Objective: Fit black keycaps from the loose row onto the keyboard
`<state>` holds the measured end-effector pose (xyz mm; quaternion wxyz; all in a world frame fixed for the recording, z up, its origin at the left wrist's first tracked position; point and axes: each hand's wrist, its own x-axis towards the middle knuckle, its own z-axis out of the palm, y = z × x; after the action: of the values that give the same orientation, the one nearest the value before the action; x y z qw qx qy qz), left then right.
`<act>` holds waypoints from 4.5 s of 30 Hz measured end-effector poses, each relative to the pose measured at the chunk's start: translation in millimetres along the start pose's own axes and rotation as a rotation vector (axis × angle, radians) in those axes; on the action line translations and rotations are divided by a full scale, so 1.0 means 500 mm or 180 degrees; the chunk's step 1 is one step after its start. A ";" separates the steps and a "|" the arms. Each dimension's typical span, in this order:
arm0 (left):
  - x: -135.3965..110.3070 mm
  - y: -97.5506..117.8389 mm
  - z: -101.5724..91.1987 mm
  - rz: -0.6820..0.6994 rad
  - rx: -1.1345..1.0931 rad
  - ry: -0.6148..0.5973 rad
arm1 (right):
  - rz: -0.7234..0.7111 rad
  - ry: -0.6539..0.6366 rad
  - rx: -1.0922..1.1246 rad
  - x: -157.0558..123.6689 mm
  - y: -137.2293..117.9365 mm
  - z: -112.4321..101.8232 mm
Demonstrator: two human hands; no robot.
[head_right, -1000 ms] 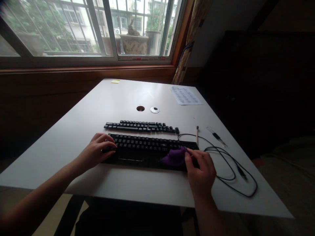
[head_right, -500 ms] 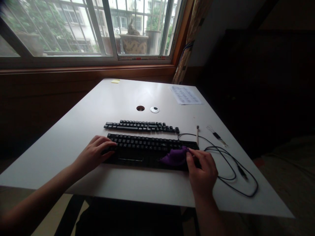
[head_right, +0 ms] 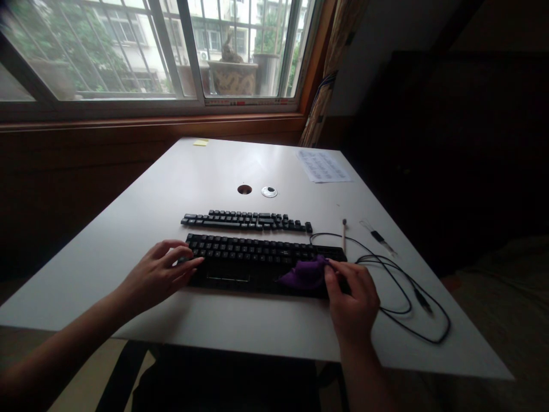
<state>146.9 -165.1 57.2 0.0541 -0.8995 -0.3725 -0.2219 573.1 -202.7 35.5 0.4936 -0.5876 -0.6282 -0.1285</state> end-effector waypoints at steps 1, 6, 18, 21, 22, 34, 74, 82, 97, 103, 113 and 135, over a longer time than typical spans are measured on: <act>0.005 0.002 -0.004 0.0031 0.0001 -0.0038 | -0.0016 0.0000 0.0004 0.000 0.000 0.000; 0.027 -0.001 -0.013 0.0145 -0.0223 -0.0098 | -0.0057 0.0015 0.0026 0.002 -0.002 0.001; 0.031 -0.022 -0.017 0.0399 0.0144 -0.0376 | -0.0124 0.0007 0.0027 0.001 0.000 0.001; 0.036 -0.022 -0.022 0.0392 0.0163 -0.0392 | -0.0119 0.0021 0.0038 0.002 0.001 0.001; 0.039 -0.021 -0.023 0.0400 0.0168 -0.0402 | -0.0121 0.0019 0.0042 0.002 0.001 0.000; 0.025 -0.047 -0.005 0.0184 -0.0468 -0.0013 | -0.0028 0.0012 0.0116 0.001 0.007 -0.002; -0.003 -0.043 0.003 0.0233 -0.0354 0.0076 | 0.0010 -0.0023 0.0196 -0.001 0.010 -0.003; 0.001 -0.040 -0.003 0.0328 -0.0071 -0.0079 | 0.0070 -0.0042 0.0217 -0.002 0.009 -0.003; 0.011 -0.042 -0.011 0.0517 0.0038 -0.0031 | 0.0094 -0.0009 0.0242 -0.001 0.009 -0.003; 0.010 -0.048 -0.007 0.0538 0.0083 -0.0078 | 0.0015 -0.0029 0.0214 0.000 0.007 -0.005; 0.012 -0.045 -0.011 0.0571 0.0115 -0.0080 | 0.0096 -0.0046 0.0223 0.000 0.007 -0.004; 0.013 -0.042 -0.012 0.0479 0.0054 -0.0079 | 0.0038 -0.0027 0.0229 -0.001 0.008 -0.002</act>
<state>134.3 -147.7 63.9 0.0737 -0.9272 -0.3063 -0.2028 577.0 -202.6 34.2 0.5125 -0.5738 -0.6309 -0.1003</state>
